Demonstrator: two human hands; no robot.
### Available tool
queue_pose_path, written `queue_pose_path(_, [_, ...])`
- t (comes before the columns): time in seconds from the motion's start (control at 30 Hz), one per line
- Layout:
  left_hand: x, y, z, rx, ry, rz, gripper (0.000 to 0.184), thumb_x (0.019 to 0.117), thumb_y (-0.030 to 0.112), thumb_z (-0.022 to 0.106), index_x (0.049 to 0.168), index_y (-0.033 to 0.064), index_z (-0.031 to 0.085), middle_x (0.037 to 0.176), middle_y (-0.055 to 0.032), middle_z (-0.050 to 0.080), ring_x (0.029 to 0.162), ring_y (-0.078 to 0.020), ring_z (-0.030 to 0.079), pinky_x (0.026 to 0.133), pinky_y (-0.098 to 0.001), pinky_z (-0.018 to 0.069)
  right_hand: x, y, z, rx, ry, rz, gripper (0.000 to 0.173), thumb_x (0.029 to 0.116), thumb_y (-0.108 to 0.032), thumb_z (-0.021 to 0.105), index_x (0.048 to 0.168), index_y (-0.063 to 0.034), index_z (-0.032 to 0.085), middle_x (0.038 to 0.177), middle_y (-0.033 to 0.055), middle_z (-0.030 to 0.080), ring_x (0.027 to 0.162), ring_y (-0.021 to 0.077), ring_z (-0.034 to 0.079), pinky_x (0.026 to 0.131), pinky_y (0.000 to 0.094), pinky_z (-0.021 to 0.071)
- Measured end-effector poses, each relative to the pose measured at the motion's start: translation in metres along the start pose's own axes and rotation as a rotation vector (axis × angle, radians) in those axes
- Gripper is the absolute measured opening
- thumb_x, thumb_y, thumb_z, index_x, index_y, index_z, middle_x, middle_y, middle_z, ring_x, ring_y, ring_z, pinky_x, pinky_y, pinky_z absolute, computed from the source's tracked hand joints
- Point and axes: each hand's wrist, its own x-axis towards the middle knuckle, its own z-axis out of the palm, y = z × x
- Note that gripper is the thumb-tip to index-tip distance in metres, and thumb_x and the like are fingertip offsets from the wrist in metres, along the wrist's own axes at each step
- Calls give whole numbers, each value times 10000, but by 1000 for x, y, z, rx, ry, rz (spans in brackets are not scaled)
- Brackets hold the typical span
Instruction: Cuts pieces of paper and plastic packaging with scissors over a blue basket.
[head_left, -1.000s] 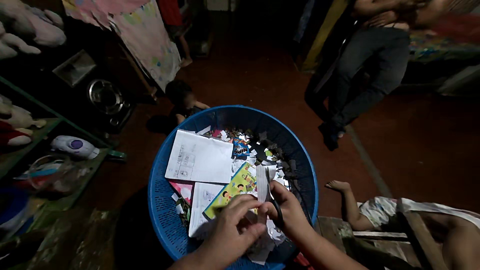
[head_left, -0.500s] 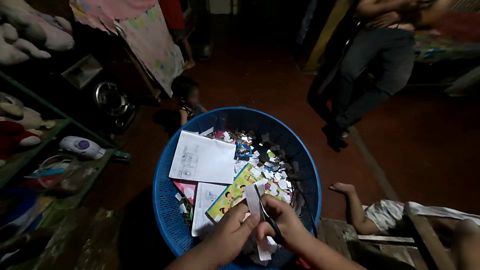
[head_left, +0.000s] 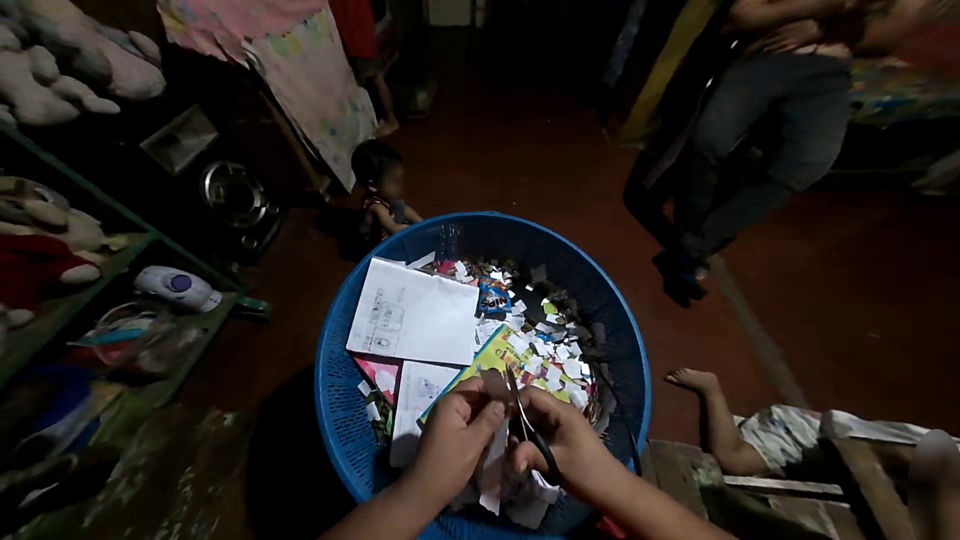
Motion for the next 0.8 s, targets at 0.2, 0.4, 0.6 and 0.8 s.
queue_pose_path(0.2, [2,0,-1,32,60,-17,125,1002,94,584,1090,24,639,929,2,710,846,-54,689,788,-233,580,0,0,1,-3,324,-194,325,848,-421,789,1061,-214,657,882,-119,678,750,-31,638,663,165,559])
queue_pose_path(0.4, [0,1,0,23,-6,-16,129,968,47,634,1083,10,677,960,-11,726,865,-60,701,811,-233,591,4,-1,-1,7,512,-226,318,804,-111,816,1059,-137,626,967,-59,718,846,31,685,760,198,585])
queue_pose_path(0.6, [-4,4,4,233,11,25,178,941,47,674,1114,15,650,996,-25,725,849,-49,710,786,-217,600,3,-5,1,12,513,-192,299,796,-40,797,1024,-151,638,904,-97,704,780,-8,672,727,177,586])
queue_pose_path(0.8, [-6,-10,2,419,59,258,153,1001,154,614,1029,24,690,922,-19,712,786,0,670,740,-169,568,4,-7,-3,37,450,-15,297,804,-62,784,1043,-83,608,856,-62,659,682,-9,619,620,154,541])
